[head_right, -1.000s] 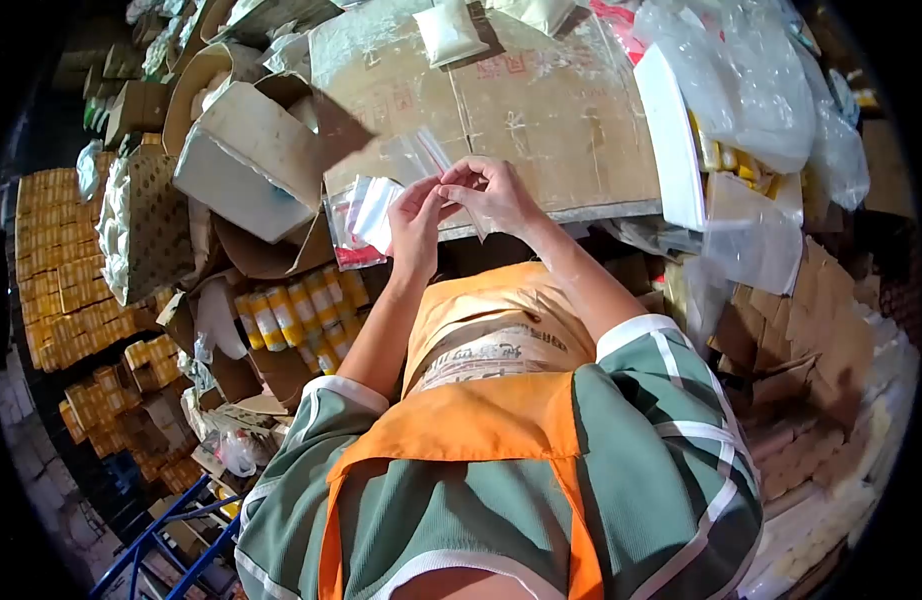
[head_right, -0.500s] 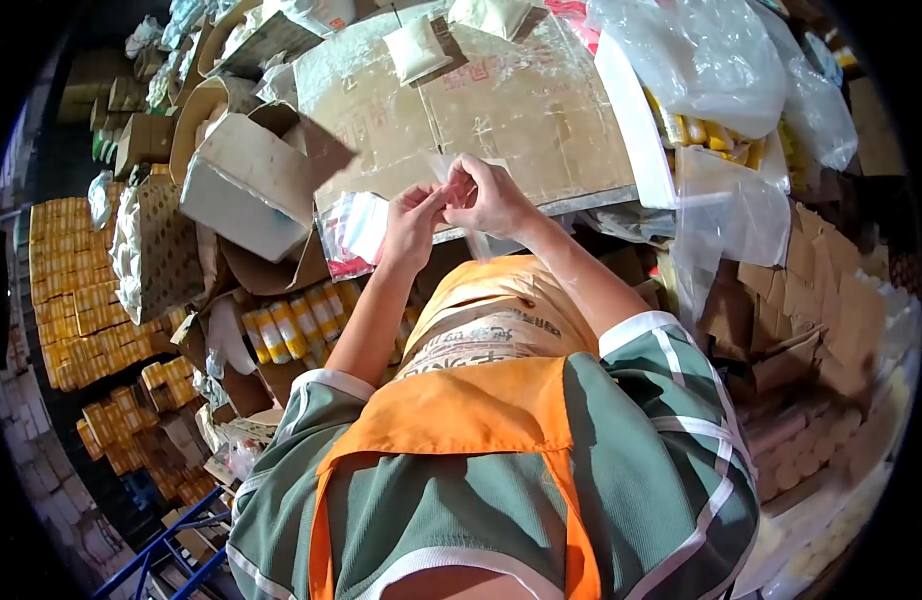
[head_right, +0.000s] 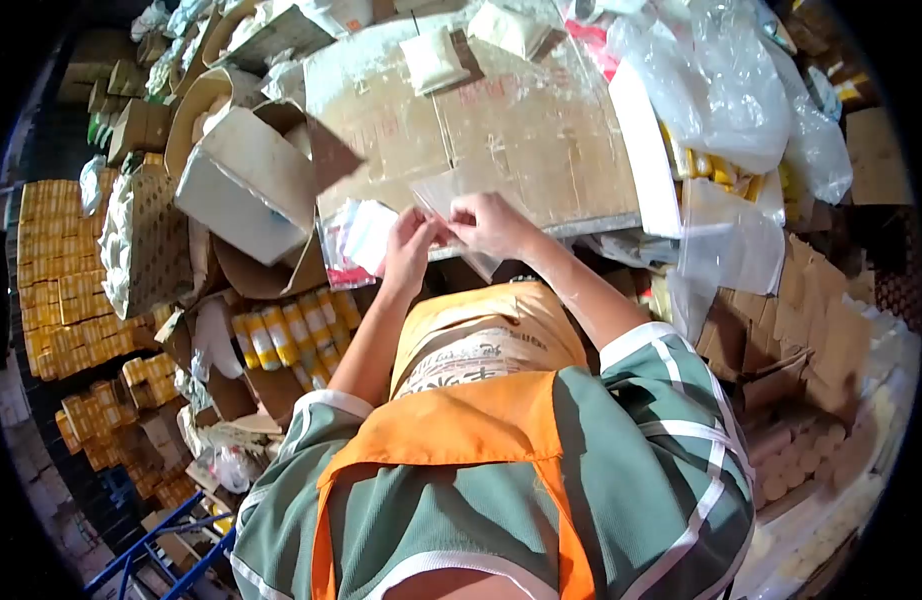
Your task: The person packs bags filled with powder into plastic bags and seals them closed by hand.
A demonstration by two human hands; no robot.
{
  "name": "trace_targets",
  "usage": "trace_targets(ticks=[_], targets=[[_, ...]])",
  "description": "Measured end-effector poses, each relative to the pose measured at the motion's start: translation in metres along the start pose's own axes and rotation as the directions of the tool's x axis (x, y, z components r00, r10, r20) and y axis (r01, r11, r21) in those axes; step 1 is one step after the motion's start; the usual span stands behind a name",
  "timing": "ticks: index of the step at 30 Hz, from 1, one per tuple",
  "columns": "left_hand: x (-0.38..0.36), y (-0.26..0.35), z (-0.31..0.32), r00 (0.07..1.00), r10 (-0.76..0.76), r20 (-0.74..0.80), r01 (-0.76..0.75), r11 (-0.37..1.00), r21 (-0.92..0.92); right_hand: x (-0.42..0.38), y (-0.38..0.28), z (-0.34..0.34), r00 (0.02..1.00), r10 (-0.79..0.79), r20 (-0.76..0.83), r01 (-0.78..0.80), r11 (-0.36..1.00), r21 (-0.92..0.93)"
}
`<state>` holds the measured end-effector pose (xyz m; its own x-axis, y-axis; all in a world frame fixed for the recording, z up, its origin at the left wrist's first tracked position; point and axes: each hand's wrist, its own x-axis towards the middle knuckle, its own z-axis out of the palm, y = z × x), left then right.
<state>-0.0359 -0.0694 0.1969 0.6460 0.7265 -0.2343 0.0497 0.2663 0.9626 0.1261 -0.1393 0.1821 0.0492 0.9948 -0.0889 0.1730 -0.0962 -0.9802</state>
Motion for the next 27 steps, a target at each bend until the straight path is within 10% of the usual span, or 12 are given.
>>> trace_targets(ticks=[3, 12, 15, 22, 27], targets=[[0.005, -0.005, -0.030, 0.987, 0.067, 0.143, -0.072, 0.997, 0.034, 0.016, -0.026, 0.005, 0.960, 0.077, 0.270, -0.092, 0.995, 0.041], [0.017, 0.054, -0.106, 0.897, -0.154, 0.414, 0.140, 0.988, 0.065, 0.065, -0.081, 0.059, 0.987, 0.067, 0.145, -0.036, 0.978, -0.205], [0.025, 0.060, -0.135, 0.856, -0.083, 0.511, 0.148, 0.985, -0.087, 0.079, -0.088, 0.078, 0.970, 0.088, 0.225, -0.146, 0.955, 0.256], [0.023, 0.061, -0.167, 0.893, 0.126, 0.432, 0.030, 0.942, -0.335, 0.094, -0.064, 0.130, 0.994, 0.109, 0.002, -0.081, 0.725, 0.684], [0.012, 0.053, -0.180, 0.923, -0.008, 0.384, 0.135, 0.943, -0.305, 0.091, -0.081, 0.164, 0.972, 0.229, -0.053, -0.073, 0.509, 0.857]])
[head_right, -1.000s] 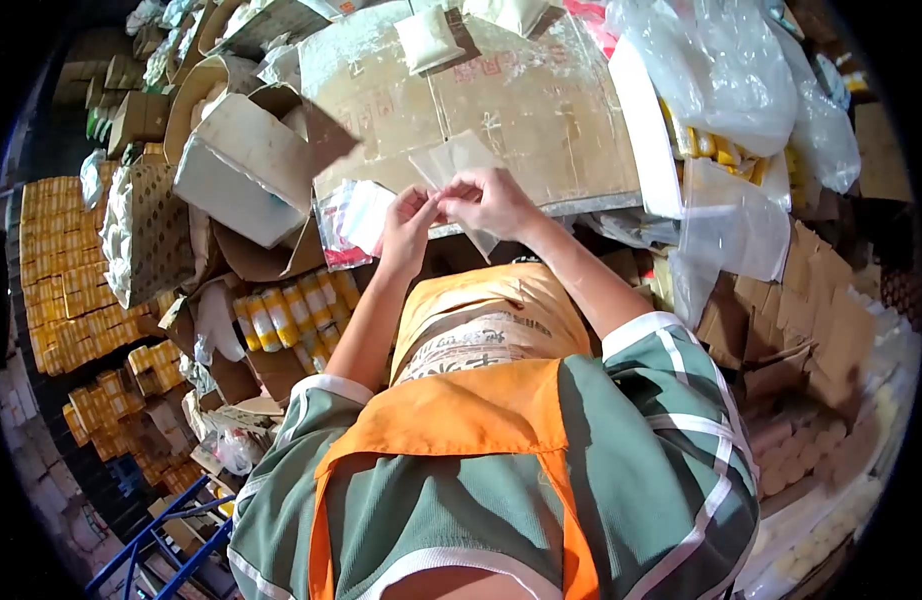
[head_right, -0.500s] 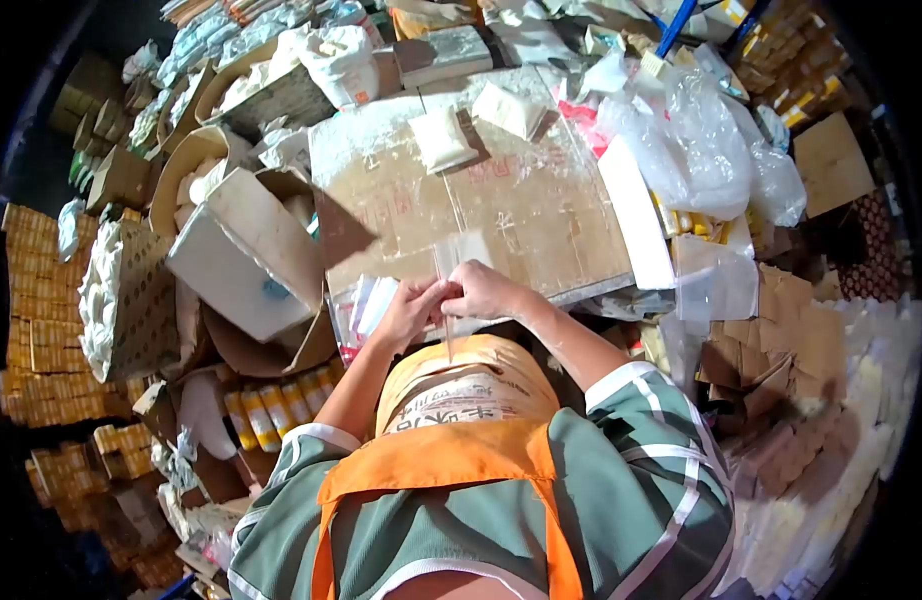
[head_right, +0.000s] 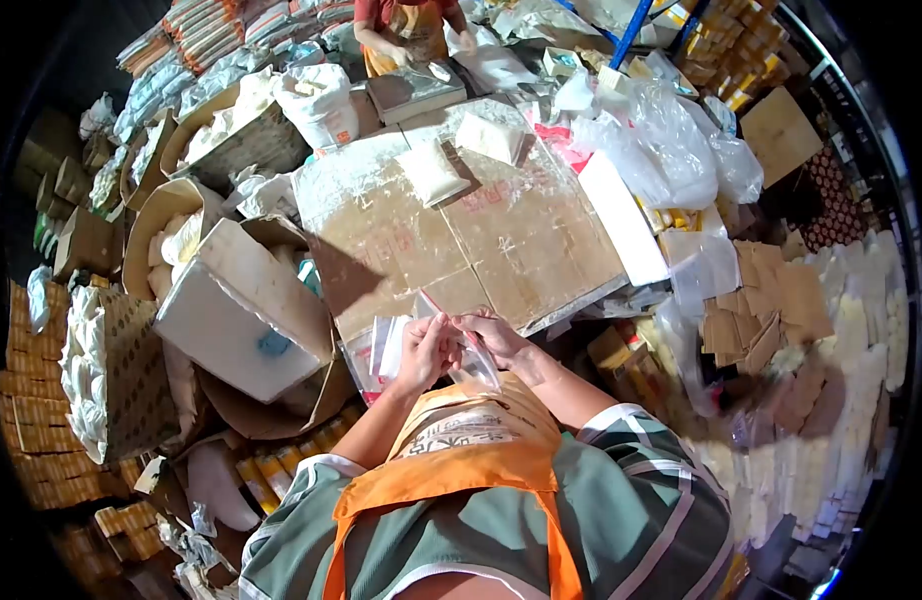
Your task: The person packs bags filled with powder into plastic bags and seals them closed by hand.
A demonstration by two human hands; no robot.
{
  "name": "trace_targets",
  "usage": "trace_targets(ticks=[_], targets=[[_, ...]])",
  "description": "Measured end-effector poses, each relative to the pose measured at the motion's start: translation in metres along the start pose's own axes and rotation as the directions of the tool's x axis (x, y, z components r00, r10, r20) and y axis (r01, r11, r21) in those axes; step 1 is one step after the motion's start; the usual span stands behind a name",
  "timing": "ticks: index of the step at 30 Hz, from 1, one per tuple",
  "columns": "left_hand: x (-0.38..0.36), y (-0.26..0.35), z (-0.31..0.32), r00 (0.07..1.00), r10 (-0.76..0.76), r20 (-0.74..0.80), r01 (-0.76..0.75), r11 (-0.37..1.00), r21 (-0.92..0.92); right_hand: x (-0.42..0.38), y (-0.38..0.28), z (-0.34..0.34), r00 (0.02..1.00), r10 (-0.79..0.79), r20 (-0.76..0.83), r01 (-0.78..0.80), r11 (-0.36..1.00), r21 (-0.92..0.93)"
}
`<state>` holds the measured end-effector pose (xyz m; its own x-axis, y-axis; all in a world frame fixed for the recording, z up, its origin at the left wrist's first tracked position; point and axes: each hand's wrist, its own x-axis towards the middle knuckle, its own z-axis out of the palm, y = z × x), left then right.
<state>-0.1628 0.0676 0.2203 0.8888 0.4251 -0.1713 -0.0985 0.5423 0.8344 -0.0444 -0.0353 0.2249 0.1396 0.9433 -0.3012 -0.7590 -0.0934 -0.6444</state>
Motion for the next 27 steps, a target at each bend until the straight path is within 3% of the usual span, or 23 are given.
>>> trace_targets(ticks=[2, 3, 4, 6, 7, 8, 9, 10, 12, 13, 14, 15, 16, 18, 20, 22, 24, 26, 27], targets=[[-0.003, -0.011, -0.011, 0.999, 0.005, -0.054, -0.011, 0.994, -0.105, -0.002, 0.007, 0.005, 1.000, -0.007, -0.002, 0.007, 0.991, 0.135], [-0.003, -0.013, -0.014, 0.995, 0.068, -0.067, -0.082, 0.969, -0.232, 0.011, 0.036, -0.028, 0.993, -0.077, -0.085, 0.094, 0.971, 0.220], [-0.006, -0.014, -0.017, 0.996, 0.064, -0.067, -0.079, 0.968, -0.237, 0.016, 0.035, -0.027, 0.987, -0.128, -0.101, 0.143, 0.976, 0.163], [-0.007, -0.012, -0.027, 0.999, -0.018, -0.037, 0.013, 0.990, -0.138, 0.016, 0.024, -0.009, 0.993, -0.066, -0.095, 0.064, 0.998, -0.029], [-0.006, -0.014, -0.033, 1.000, 0.028, 0.009, -0.028, 0.997, -0.078, 0.020, 0.018, 0.001, 0.993, -0.063, -0.097, 0.060, 0.998, -0.029], [-0.006, -0.017, -0.035, 1.000, 0.021, 0.007, -0.020, 0.996, -0.082, 0.023, 0.014, 0.009, 0.989, -0.080, -0.121, 0.043, 0.958, -0.284], [-0.005, -0.021, -0.036, 0.997, 0.003, -0.072, -0.005, 1.000, -0.023, 0.026, 0.010, 0.013, 0.985, -0.103, -0.138, 0.017, 0.855, -0.518], [-0.003, -0.024, -0.038, 0.989, -0.007, -0.149, 0.013, 0.999, 0.037, 0.027, 0.001, 0.010, 0.989, -0.058, -0.137, -0.039, 0.787, -0.616], [0.001, -0.028, -0.044, 0.990, -0.064, -0.125, 0.069, 0.997, 0.035, 0.033, 0.000, 0.005, 0.986, -0.152, -0.063, 0.048, 0.628, -0.777], [0.004, -0.024, -0.040, 0.973, -0.042, -0.229, 0.086, 0.979, 0.187, 0.035, -0.004, 0.005, 0.987, -0.147, -0.070, 0.039, 0.633, -0.773], [0.007, -0.023, -0.037, 0.945, -0.006, -0.326, 0.121, 0.936, 0.332, 0.035, -0.008, 0.006, 0.969, -0.248, 0.004, 0.095, 0.359, -0.929], [0.009, -0.019, -0.043, 0.956, 0.065, -0.286, 0.125, 0.792, 0.598, 0.035, -0.011, 0.007, 0.943, -0.315, 0.106, 0.128, 0.049, -0.991], [0.015, -0.018, -0.041, 0.954, 0.055, -0.294, 0.138, 0.790, 0.597, 0.037, -0.009, 0.004, 0.946, -0.309, 0.101, 0.125, 0.060, -0.990], [0.027, -0.013, -0.038, 0.929, 0.350, -0.120, -0.077, 0.501, 0.862, 0.044, 0.000, -0.009, 0.918, -0.374, 0.130, 0.132, -0.020, -0.991], [0.041, -0.023, -0.039, 0.942, 0.316, -0.109, -0.071, 0.508, 0.859, 0.053, 0.002, -0.029, 0.889, -0.408, 0.207, 0.206, -0.046, -0.977], [0.056, -0.033, -0.038, 0.984, 0.149, -0.103, 0.015, 0.499, 0.866, 0.055, -0.010, -0.033, 0.894, -0.448, 0.008, 0.008, -0.001, -1.000], [0.064, -0.029, -0.024, 0.981, 0.133, -0.140, 0.054, 0.503, 0.863, 0.057, -0.018, -0.052, 0.868, -0.497, 0.000, -0.030, -0.051, -0.998], [0.068, -0.018, -0.006, 0.892, -0.210, -0.401, 0.391, 0.805, 0.446, 0.057, -0.017, -0.093, 0.846, -0.520, -0.116, -0.142, -0.011, -0.990], [0.072, -0.022, -0.008, 0.895, -0.156, -0.418, 0.375, 0.771, 0.514, 0.057, -0.022, -0.111, 0.860, -0.477, -0.182, -0.194, 0.024, -0.981]])
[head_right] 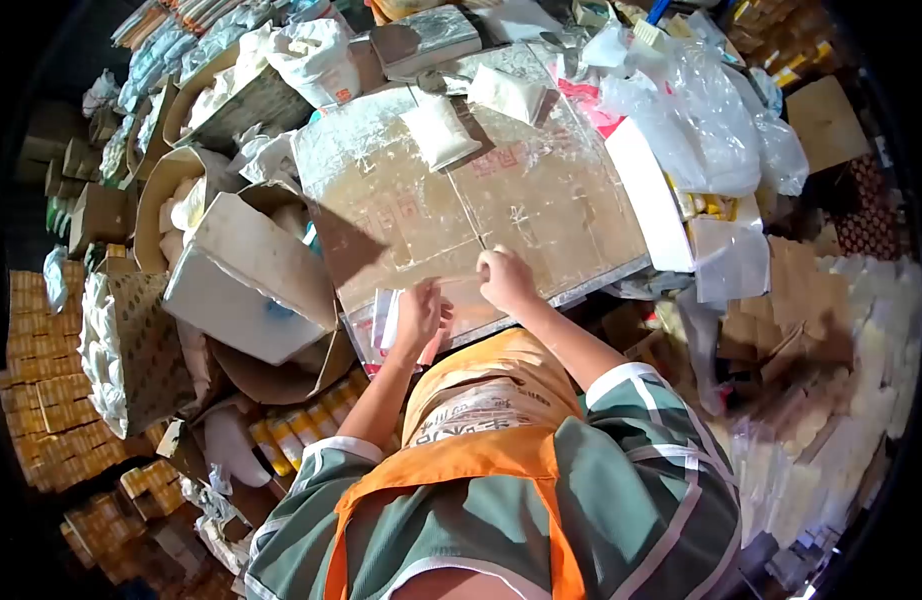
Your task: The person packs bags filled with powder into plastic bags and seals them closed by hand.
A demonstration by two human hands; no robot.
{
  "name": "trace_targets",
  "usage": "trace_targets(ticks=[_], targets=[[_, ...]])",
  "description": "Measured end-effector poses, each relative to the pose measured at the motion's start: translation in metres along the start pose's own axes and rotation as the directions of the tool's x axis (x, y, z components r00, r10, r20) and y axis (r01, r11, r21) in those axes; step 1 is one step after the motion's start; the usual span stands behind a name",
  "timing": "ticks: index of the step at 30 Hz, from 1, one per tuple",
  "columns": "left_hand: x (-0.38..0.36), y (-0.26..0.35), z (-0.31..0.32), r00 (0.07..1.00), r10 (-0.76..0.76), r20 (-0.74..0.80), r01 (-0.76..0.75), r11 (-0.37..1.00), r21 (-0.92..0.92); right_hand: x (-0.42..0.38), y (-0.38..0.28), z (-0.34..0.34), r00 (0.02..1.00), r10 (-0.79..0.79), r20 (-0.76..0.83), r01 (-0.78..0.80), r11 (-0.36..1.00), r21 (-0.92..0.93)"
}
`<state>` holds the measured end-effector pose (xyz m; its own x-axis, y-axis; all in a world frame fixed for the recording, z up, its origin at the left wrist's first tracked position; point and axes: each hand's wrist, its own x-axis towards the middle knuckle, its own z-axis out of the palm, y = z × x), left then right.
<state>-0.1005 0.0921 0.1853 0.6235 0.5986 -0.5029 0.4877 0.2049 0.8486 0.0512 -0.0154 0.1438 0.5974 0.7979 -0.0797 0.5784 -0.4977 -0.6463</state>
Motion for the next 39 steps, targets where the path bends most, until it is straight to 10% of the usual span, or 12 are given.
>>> trace_targets(ticks=[3, 9, 11, 15, 19, 23, 24, 26, 28, 34, 37, 39], targets=[[0.025, -0.024, -0.002, 0.940, 0.299, -0.167, -0.125, 0.754, 0.645, 0.011, 0.036, -0.015, 0.993, 0.101, 0.068, -0.104, 0.994, 0.031], [0.043, -0.008, 0.022, 0.982, 0.137, -0.130, 0.029, 0.575, 0.817, 0.040, 0.052, -0.045, 0.946, 0.106, 0.306, -0.091, 0.994, -0.063], [0.056, -0.018, 0.031, 0.976, -0.180, -0.121, 0.185, 0.404, 0.896, 0.051, 0.065, -0.033, 0.955, 0.006, 0.296, -0.001, 1.000, -0.017], [0.062, -0.047, 0.031, 0.983, -0.086, -0.164, 0.185, 0.390, 0.902, 0.082, 0.072, -0.015, 0.883, -0.195, 0.428, 0.088, 0.962, 0.257], [0.060, -0.008, 0.029, 0.939, -0.137, -0.316, 0.344, 0.427, 0.836, 0.114, 0.027, -0.037, 0.839, -0.250, 0.483, 0.227, 0.968, 0.107], [0.058, -0.038, 0.007, 0.946, -0.087, -0.311, 0.314, 0.474, 0.823, 0.182, 0.027, -0.013, 0.445, -0.515, 0.732, 0.023, 0.824, 0.566], [0.053, -0.042, -0.010, 0.743, -0.576, -0.342, 0.663, 0.705, 0.252, 0.216, 0.036, 0.008, 0.425, -0.569, 0.704, -0.181, 0.708, 0.682], [0.031, -0.042, -0.011, 0.734, -0.634, -0.243, 0.635, 0.768, -0.087, 0.278, 0.042, 0.030, 0.656, -0.336, 0.676, -0.175, 0.804, 0.569], [0.007, -0.043, 0.000, 0.707, -0.694, -0.134, 0.581, 0.678, -0.449, 0.347, 0.102, 0.144, 0.988, -0.058, 0.141, 0.045, 0.995, 0.094], [-0.056, -0.079, 0.080, 0.565, -0.823, -0.063, 0.781, 0.558, -0.281, 0.405, 0.110, 0.183, 0.943, 0.229, -0.241, -0.325, 0.783, -0.530], [-0.060, -0.072, 0.103, 0.573, -0.820, 0.013, 0.792, 0.549, -0.267, 0.433, 0.122, 0.187, 0.990, 0.132, -0.049, -0.137, 0.985, -0.109], [-0.067, -0.080, 0.108, 0.597, -0.802, 0.005, 0.778, 0.578, -0.244, 0.433, 0.117, 0.171, 0.991, 0.101, -0.088, -0.116, 0.974, -0.197]])
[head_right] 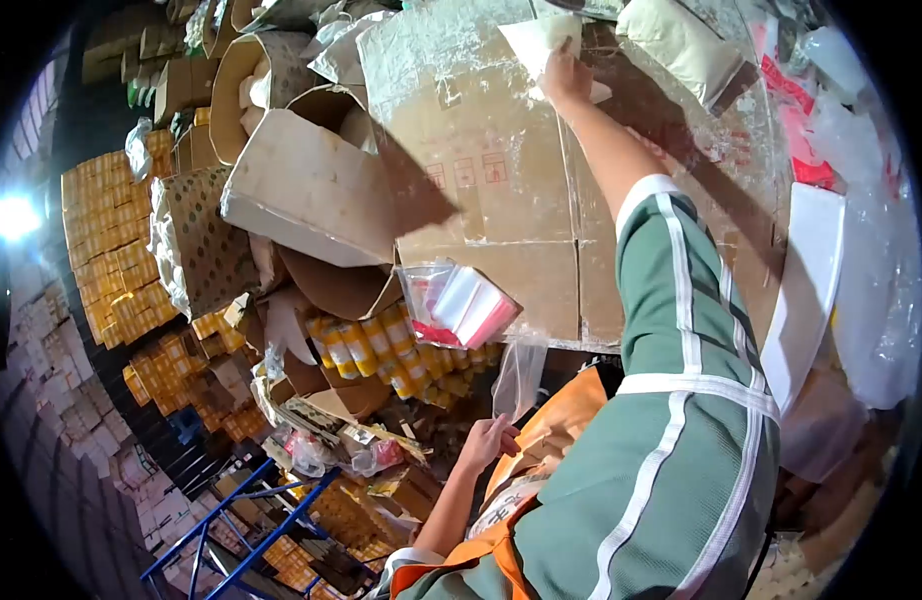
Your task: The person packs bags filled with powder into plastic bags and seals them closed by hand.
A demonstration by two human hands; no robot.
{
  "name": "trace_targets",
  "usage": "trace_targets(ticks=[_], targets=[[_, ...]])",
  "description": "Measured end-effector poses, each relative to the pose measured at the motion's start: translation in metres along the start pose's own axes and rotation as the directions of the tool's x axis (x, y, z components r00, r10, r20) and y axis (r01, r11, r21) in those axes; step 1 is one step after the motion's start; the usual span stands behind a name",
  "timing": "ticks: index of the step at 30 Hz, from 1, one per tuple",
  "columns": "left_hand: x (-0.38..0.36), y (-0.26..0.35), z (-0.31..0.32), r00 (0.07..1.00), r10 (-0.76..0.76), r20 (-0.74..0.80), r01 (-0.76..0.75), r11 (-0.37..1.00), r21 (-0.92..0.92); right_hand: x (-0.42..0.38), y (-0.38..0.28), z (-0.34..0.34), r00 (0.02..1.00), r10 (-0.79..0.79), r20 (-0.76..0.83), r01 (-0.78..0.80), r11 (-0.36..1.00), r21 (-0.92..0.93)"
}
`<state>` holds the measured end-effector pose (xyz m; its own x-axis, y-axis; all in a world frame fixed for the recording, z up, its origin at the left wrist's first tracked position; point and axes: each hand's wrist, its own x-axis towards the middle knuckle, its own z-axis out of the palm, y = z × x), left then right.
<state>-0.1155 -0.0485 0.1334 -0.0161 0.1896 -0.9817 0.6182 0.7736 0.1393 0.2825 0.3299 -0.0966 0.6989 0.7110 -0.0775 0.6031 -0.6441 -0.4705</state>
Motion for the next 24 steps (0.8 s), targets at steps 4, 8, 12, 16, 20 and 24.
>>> trace_targets(ticks=[4, 8, 12, 16, 20, 24], targets=[[0.008, -0.001, -0.010, 0.997, 0.068, 0.046, -0.067, 0.998, -0.017, 0.013, 0.035, -0.013, 0.989, 0.002, 0.147, -0.014, 0.997, 0.081], [0.004, 0.019, -0.015, 0.980, 0.185, 0.069, -0.178, 0.979, -0.100, -0.014, 0.110, 0.048, 0.706, -0.085, 0.703, -0.708, -0.094, 0.700], [0.015, 0.016, -0.024, 0.965, 0.218, 0.144, -0.204, 0.974, -0.101, -0.128, 0.074, -0.064, 0.714, -0.693, 0.094, 0.283, 0.409, 0.867], [0.011, 0.007, -0.039, 0.951, 0.253, 0.176, -0.230, 0.963, -0.142, -0.200, 0.064, -0.100, 0.553, -0.765, 0.331, -0.809, -0.398, 0.432], [0.007, -0.012, -0.055, 0.949, 0.275, 0.156, -0.246, 0.952, -0.182, -0.261, 0.021, -0.136, 0.690, -0.573, 0.443, -0.551, -0.019, 0.834], [0.012, -0.025, -0.082, 0.950, 0.278, 0.143, -0.257, 0.955, -0.151, -0.296, -0.014, -0.148, 0.762, -0.522, 0.384, -0.469, -0.036, 0.882]])
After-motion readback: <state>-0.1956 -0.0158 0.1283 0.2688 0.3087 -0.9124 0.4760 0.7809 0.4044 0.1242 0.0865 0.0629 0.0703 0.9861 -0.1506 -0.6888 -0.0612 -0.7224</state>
